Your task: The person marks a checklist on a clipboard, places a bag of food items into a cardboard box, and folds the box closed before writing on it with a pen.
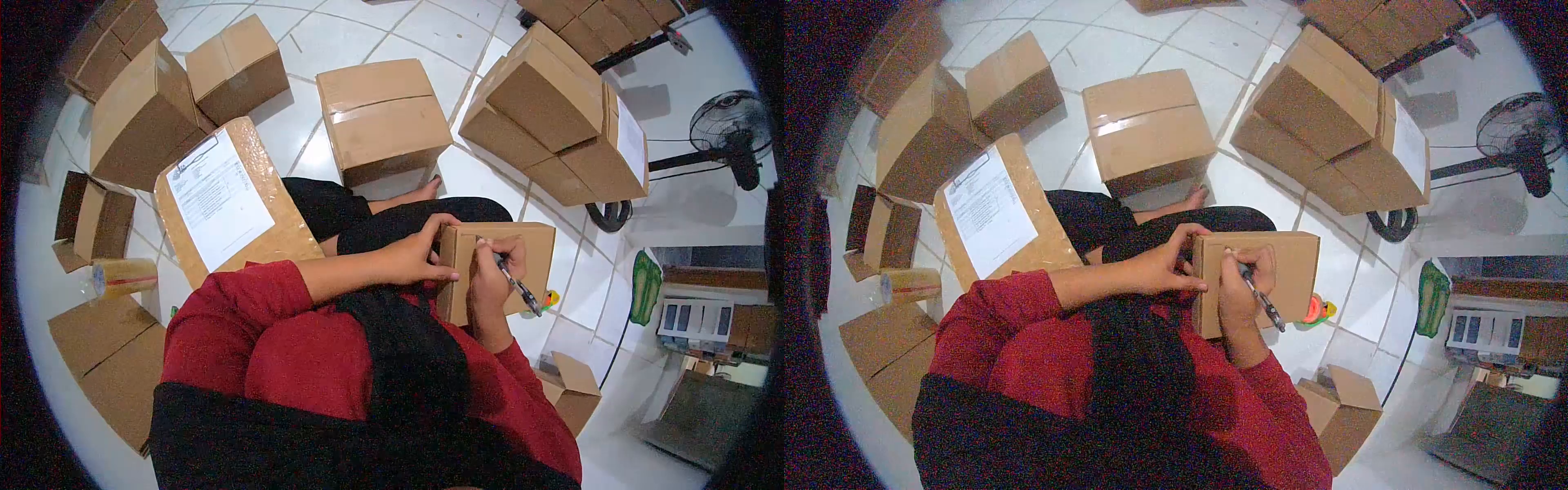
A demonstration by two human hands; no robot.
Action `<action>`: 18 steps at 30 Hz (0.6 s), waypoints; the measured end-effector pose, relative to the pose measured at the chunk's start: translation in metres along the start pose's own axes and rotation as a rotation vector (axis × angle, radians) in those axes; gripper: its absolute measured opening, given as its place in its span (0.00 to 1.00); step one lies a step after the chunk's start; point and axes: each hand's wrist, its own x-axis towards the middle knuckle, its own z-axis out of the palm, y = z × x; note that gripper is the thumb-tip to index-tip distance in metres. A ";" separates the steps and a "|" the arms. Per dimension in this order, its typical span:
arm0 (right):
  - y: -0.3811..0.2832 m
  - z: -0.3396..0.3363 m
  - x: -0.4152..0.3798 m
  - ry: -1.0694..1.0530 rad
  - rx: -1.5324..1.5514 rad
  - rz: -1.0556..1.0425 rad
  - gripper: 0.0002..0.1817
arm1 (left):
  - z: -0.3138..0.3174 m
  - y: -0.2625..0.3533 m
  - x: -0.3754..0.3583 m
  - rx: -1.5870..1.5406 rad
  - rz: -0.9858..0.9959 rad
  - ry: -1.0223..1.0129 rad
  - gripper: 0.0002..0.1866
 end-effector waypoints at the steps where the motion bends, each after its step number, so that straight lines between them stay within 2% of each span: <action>1: -0.001 0.000 0.001 -0.019 -0.051 -0.016 0.10 | 0.000 -0.001 0.000 -0.001 0.000 0.000 0.38; 10: 0.011 -0.002 0.000 -0.031 0.070 0.029 0.09 | 0.000 -0.004 0.000 0.051 0.019 0.013 0.38; 14: 0.007 -0.002 0.000 -0.023 -0.029 -0.016 0.09 | 0.000 -0.006 0.001 0.015 0.009 -0.004 0.38; 18: 0.005 0.000 -0.001 -0.001 0.077 0.078 0.09 | -0.001 -0.001 0.000 0.009 -0.030 -0.009 0.38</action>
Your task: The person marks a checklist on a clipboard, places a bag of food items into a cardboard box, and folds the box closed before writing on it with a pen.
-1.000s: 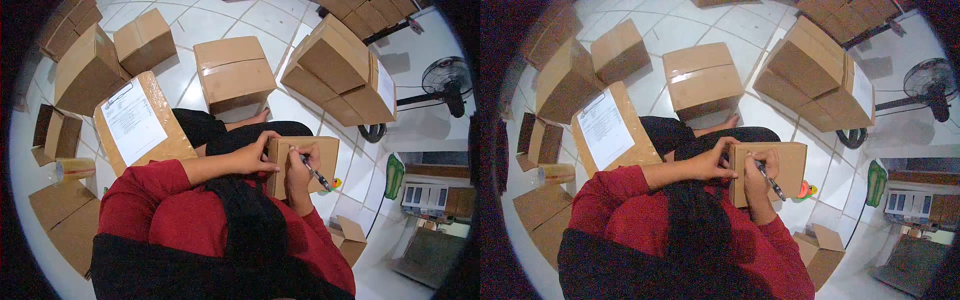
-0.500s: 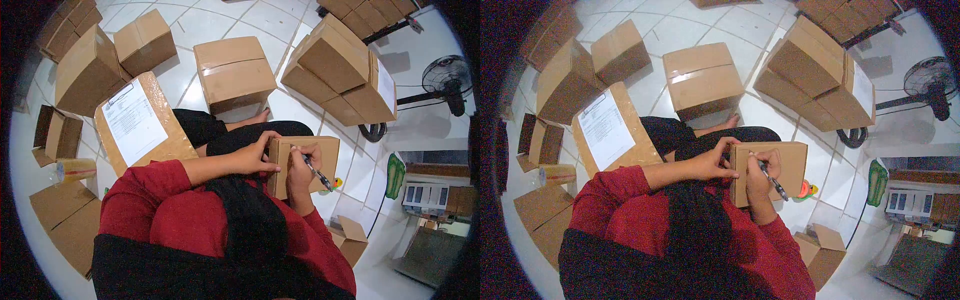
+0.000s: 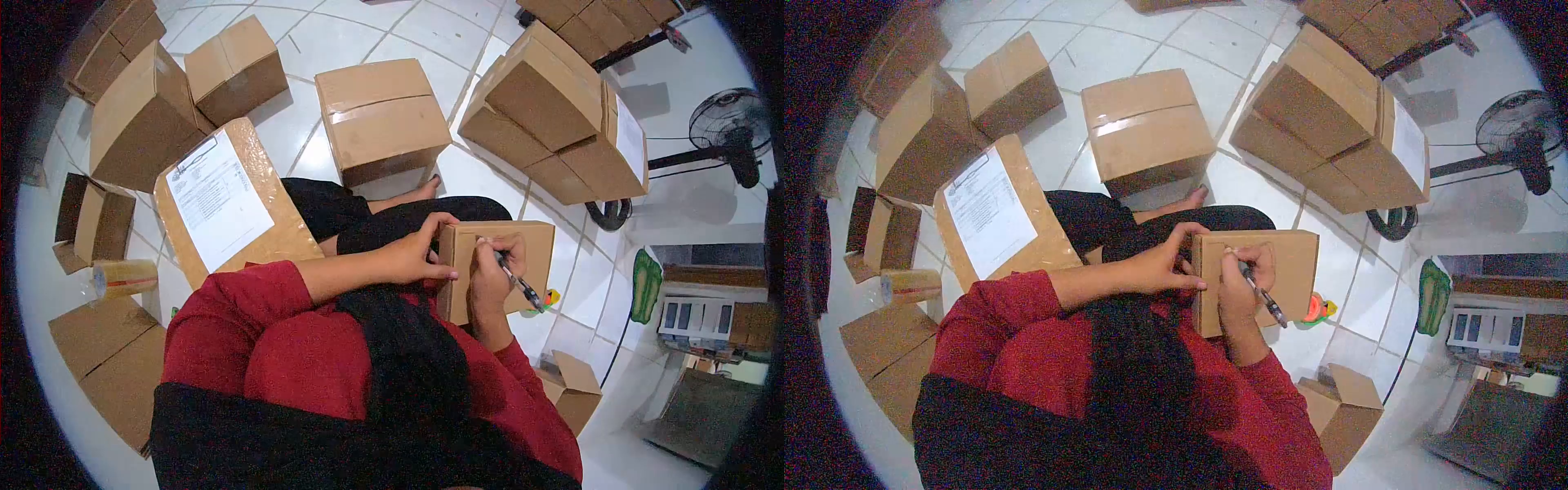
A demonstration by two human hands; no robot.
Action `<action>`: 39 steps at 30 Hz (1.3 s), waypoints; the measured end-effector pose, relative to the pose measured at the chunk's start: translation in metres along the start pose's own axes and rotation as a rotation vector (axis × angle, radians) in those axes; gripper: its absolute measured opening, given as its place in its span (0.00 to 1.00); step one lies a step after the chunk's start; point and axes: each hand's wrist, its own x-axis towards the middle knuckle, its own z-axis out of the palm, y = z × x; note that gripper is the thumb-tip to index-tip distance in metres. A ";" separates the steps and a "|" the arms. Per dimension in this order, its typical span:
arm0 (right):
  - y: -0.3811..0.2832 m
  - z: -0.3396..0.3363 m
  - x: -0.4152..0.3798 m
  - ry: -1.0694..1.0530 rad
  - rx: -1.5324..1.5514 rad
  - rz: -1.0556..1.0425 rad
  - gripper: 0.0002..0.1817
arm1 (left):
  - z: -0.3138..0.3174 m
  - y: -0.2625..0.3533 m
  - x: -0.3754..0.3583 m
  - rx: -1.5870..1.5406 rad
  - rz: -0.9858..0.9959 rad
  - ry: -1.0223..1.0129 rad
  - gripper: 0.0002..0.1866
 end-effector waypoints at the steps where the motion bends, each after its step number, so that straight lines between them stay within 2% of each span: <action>1: 0.001 0.000 0.000 0.029 0.072 0.037 0.09 | 0.000 -0.001 0.000 0.000 0.001 -0.001 0.38; 4: -0.003 0.000 0.002 -0.022 -0.052 -0.046 0.09 | 0.001 -0.005 0.001 -0.036 -0.001 -0.004 0.38; 8: -0.006 -0.002 0.006 0.020 -0.009 -0.044 0.10 | 0.000 0.003 0.000 0.006 0.005 0.011 0.39; 10: -0.010 -0.009 0.012 0.005 0.141 0.166 0.10 | 0.001 0.004 -0.001 0.006 0.009 0.011 0.39; 11: -0.008 -0.009 0.011 0.009 0.143 0.164 0.10 | 0.001 0.003 -0.001 0.031 0.019 0.014 0.39; 13: -0.002 -0.011 0.011 -0.040 -0.017 -0.016 0.10 | 0.001 -0.002 0.002 0.059 0.031 0.014 0.39; 16: 0.001 -0.009 0.010 -0.036 0.013 -0.110 0.09 | 0.002 -0.009 0.003 0.045 0.062 0.021 0.39; 22: 0.000 -0.010 0.010 -0.056 -0.099 -0.095 0.10 | 0.001 -0.004 0.001 0.090 0.063 0.026 0.39; 27: -0.003 -0.010 0.010 -0.066 -0.055 -0.065 0.10 | 0.002 -0.009 0.003 0.017 0.056 0.022 0.39; 33: 0.001 -0.010 0.009 -0.051 -0.048 -0.070 0.10 | 0.001 -0.003 0.002 0.070 0.000 0.015 0.39; 39: 0.002 -0.011 0.009 -0.044 -0.042 -0.079 0.10 | 0.003 -0.007 0.002 0.072 0.055 0.034 0.39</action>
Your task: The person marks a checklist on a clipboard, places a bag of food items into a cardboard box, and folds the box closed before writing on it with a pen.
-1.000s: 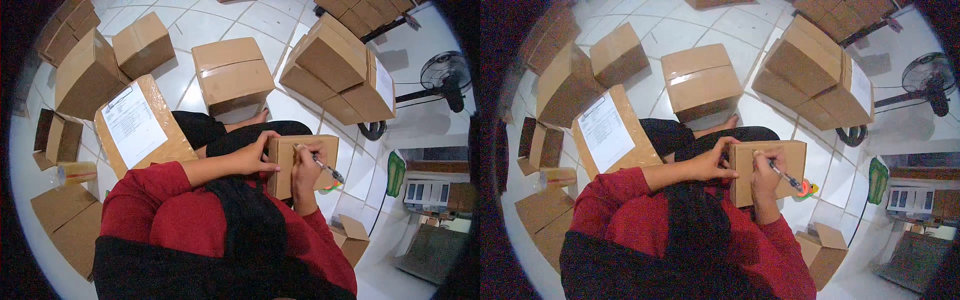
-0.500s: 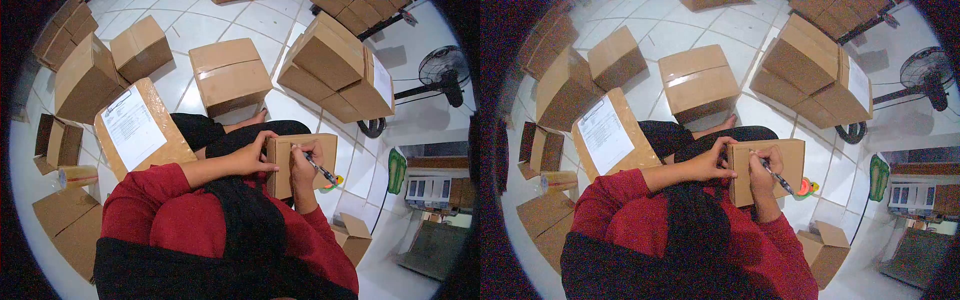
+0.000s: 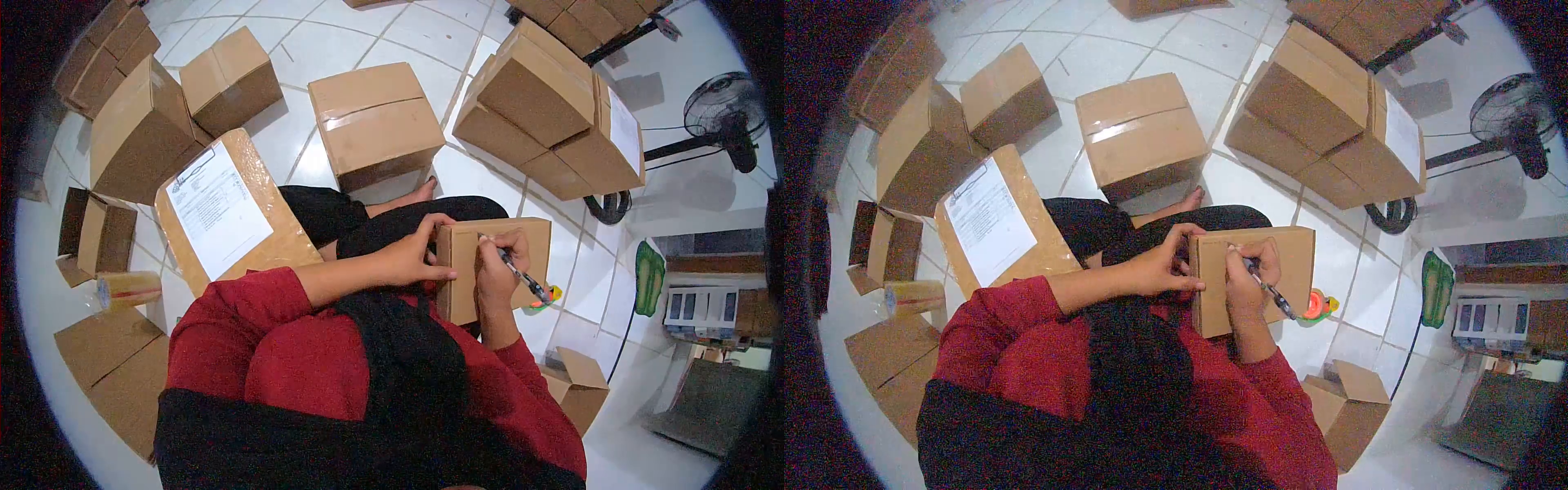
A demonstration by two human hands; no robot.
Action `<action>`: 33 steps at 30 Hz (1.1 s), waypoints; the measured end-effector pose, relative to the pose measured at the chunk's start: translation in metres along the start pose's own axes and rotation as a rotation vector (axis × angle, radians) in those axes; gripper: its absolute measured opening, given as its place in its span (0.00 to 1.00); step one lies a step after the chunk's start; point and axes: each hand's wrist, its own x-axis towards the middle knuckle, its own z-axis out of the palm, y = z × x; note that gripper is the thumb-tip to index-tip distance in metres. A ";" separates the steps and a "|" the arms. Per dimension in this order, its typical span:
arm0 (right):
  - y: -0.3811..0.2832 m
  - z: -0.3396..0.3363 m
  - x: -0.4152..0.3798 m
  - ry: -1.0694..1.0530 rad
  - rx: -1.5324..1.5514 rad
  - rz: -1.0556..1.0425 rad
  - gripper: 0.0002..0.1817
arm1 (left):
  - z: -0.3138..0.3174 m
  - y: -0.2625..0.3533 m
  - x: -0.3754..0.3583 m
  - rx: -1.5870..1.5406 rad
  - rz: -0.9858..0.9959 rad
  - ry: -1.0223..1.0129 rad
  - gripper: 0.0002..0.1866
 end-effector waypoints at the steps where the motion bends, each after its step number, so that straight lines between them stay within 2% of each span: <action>1: 0.000 0.000 0.000 -0.005 0.006 0.030 0.10 | 0.000 -0.002 0.000 0.000 0.000 0.000 0.39; 5: 0.000 0.000 -0.001 0.012 0.006 0.059 0.10 | 0.000 0.000 0.000 -0.031 -0.016 -0.004 0.39; 7: -0.001 0.001 0.000 0.030 -0.064 -0.052 0.10 | 0.000 0.001 -0.001 -0.055 -0.022 -0.006 0.39; 11: 0.002 0.001 -0.002 0.098 0.019 0.035 0.09 | -0.001 0.002 -0.001 -0.025 -0.018 -0.014 0.39; 17: -0.003 -0.001 0.000 0.017 -0.134 -0.070 0.09 | 0.000 0.000 -0.001 -0.006 -0.023 -0.009 0.39; 19: -0.003 -0.001 -0.002 0.029 -0.042 0.034 0.09 | 0.000 0.000 -0.001 -0.003 0.002 -0.002 0.38; 23: -0.002 -0.002 -0.001 0.029 -0.131 0.000 0.09 | 0.000 0.002 0.000 -0.038 -0.002 0.003 0.39; 25: 0.002 0.000 -0.003 0.107 0.009 0.023 0.08 | -0.001 0.005 -0.001 -0.045 -0.016 -0.006 0.39; 27: 0.002 -0.001 -0.002 0.092 -0.026 0.028 0.08 | -0.002 0.009 -0.002 -0.080 -0.074 -0.039 0.38; 30: 0.001 -0.002 -0.003 0.077 -0.035 0.054 0.08 | -0.001 0.012 -0.002 0.029 -0.008 0.003 0.38; 33: 0.004 -0.003 -0.002 0.068 -0.026 0.056 0.08 | -0.001 0.007 -0.001 -0.012 -0.012 -0.011 0.39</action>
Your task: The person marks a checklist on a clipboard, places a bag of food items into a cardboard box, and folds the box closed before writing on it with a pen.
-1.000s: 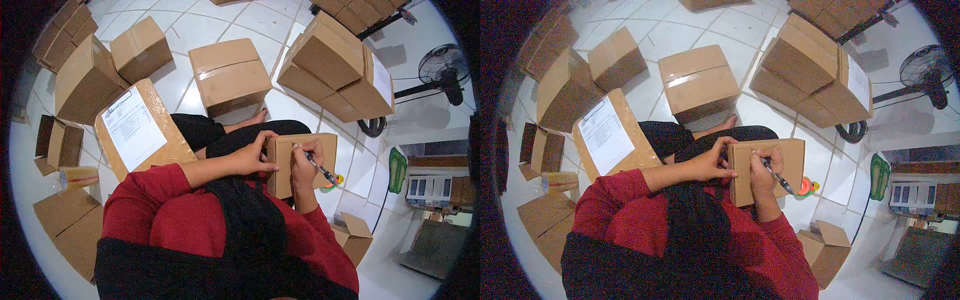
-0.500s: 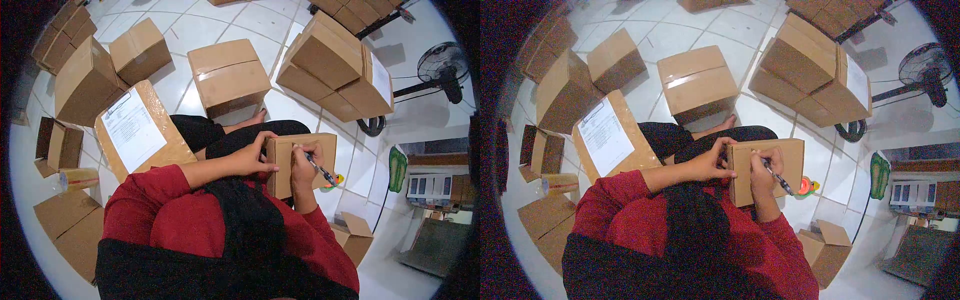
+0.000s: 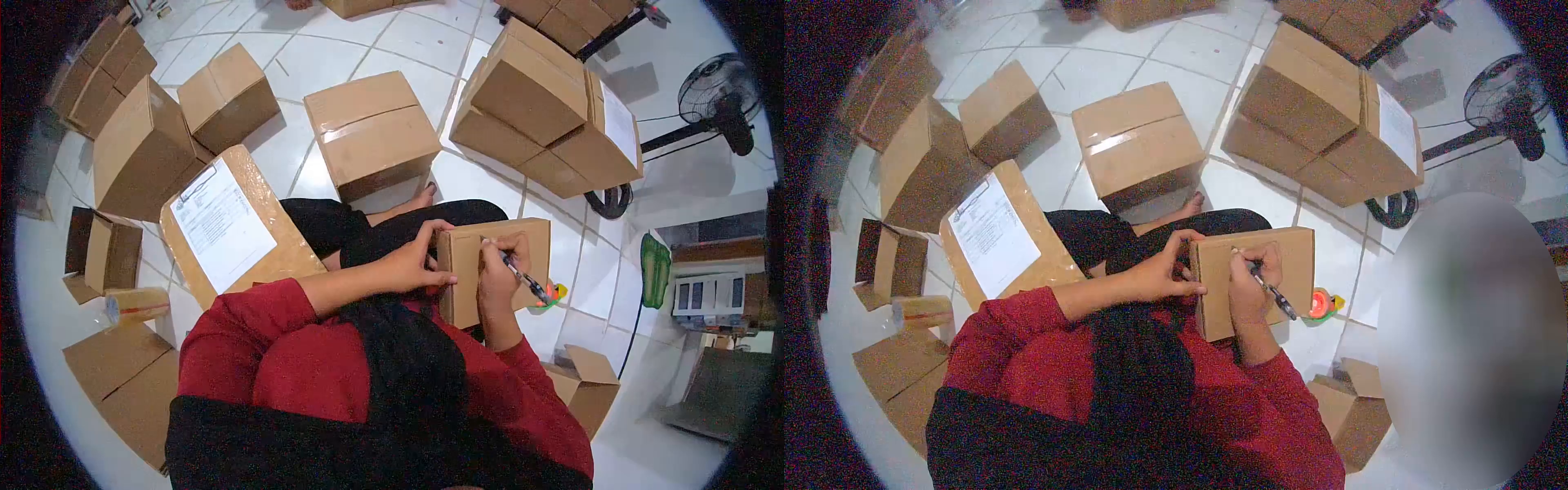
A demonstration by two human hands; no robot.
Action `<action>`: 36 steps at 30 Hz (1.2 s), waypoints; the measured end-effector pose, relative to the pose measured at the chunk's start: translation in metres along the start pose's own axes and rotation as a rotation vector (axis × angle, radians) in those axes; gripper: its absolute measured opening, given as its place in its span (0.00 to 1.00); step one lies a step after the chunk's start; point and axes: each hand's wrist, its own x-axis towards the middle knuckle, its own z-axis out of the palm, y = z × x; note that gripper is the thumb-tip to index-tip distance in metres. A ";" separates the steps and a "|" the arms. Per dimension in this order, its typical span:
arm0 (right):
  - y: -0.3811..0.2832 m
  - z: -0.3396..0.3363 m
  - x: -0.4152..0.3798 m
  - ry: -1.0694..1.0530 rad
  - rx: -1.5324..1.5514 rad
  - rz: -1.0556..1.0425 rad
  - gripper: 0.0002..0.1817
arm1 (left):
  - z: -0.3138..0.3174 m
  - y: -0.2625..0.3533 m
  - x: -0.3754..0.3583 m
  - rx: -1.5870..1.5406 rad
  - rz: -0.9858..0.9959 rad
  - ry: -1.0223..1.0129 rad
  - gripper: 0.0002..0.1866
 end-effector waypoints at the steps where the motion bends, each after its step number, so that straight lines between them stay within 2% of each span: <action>1: 0.001 0.000 0.000 -0.007 -0.018 -0.018 0.07 | 0.000 0.002 0.000 0.001 -0.001 0.000 0.39; 3: -0.001 0.001 -0.001 0.006 -0.023 -0.025 0.07 | -0.002 0.010 -0.001 -0.080 -0.103 -0.036 0.37; 6: -0.003 0.001 0.001 0.006 -0.068 -0.008 0.07 | -0.001 0.018 -0.003 -0.033 -0.122 -0.016 0.36; 8: 0.001 -0.001 0.000 -0.003 -0.111 0.022 0.07 | 0.000 0.008 -0.001 -0.026 -0.078 -0.012 0.36; 11: -0.003 -0.003 0.003 0.057 0.062 0.025 0.06 | 0.000 0.007 0.000 -0.051 -0.048 -0.012 0.35; 13: -0.024 -0.008 0.007 0.144 0.367 0.349 0.06 | -0.001 0.008 0.000 -0.080 -0.058 -0.018 0.35; 14: -0.018 -0.013 0.015 0.185 0.501 0.262 0.05 | -0.001 0.007 0.001 -0.094 -0.073 -0.032 0.35; 17: 0.010 -0.062 0.042 0.280 0.424 0.157 0.10 | -0.003 0.000 0.001 -0.111 -0.060 -0.040 0.36; 19: 0.034 -0.104 0.058 0.165 0.032 -0.044 0.17 | -0.002 -0.002 0.000 -0.117 -0.033 -0.036 0.36; 21: 0.045 -0.144 0.059 -0.174 -0.155 0.326 0.21 | -0.002 0.000 -0.001 -0.142 -0.087 -0.038 0.39; 22: 0.061 -0.165 0.056 -0.430 0.016 0.571 0.25 | -0.002 0.002 -0.002 -0.136 -0.078 -0.035 0.39; 23: 0.125 -0.197 0.052 -0.505 0.139 0.753 0.25 | -0.002 0.005 -0.003 -0.180 -0.178 -0.031 0.41; 24: 0.157 -0.212 0.046 -0.592 0.160 0.711 0.20 | 0.000 0.008 -0.005 -0.223 -0.274 -0.023 0.43; 25: 0.124 -0.192 0.035 -0.478 0.241 0.796 0.18 | 0.004 -0.013 -0.002 -0.251 -0.253 -0.016 0.42; 27: 0.109 -0.175 0.036 -0.383 0.326 0.758 0.16 | 0.004 -0.033 0.001 -0.155 -0.258 -0.048 0.40; 31: 0.017 -0.110 0.060 -0.515 0.281 0.683 0.18 | -0.021 -0.037 0.004 -0.243 -0.208 0.102 0.37; 32: 0.004 -0.093 0.068 -0.551 0.298 0.641 0.19 | -0.035 -0.026 0.004 -0.393 -0.143 0.141 0.35; 33: -0.005 -0.080 0.078 -0.585 0.316 0.597 0.20 | -0.051 -0.014 0.004 -0.542 -0.074 0.175 0.33; 34: 0.005 -0.065 0.093 -0.608 0.310 0.508 0.22 | -0.066 0.016 -0.003 -0.542 -0.091 0.173 0.29; 35: -0.002 -0.047 0.103 -0.589 0.331 0.490 0.22 | -0.079 0.023 -0.003 -0.565 -0.179 0.305 0.29; 36: -0.010 -0.025 0.112 -0.571 0.351 0.475 0.22 | -0.107 0.003 0.009 -0.463 -0.056 0.369 0.30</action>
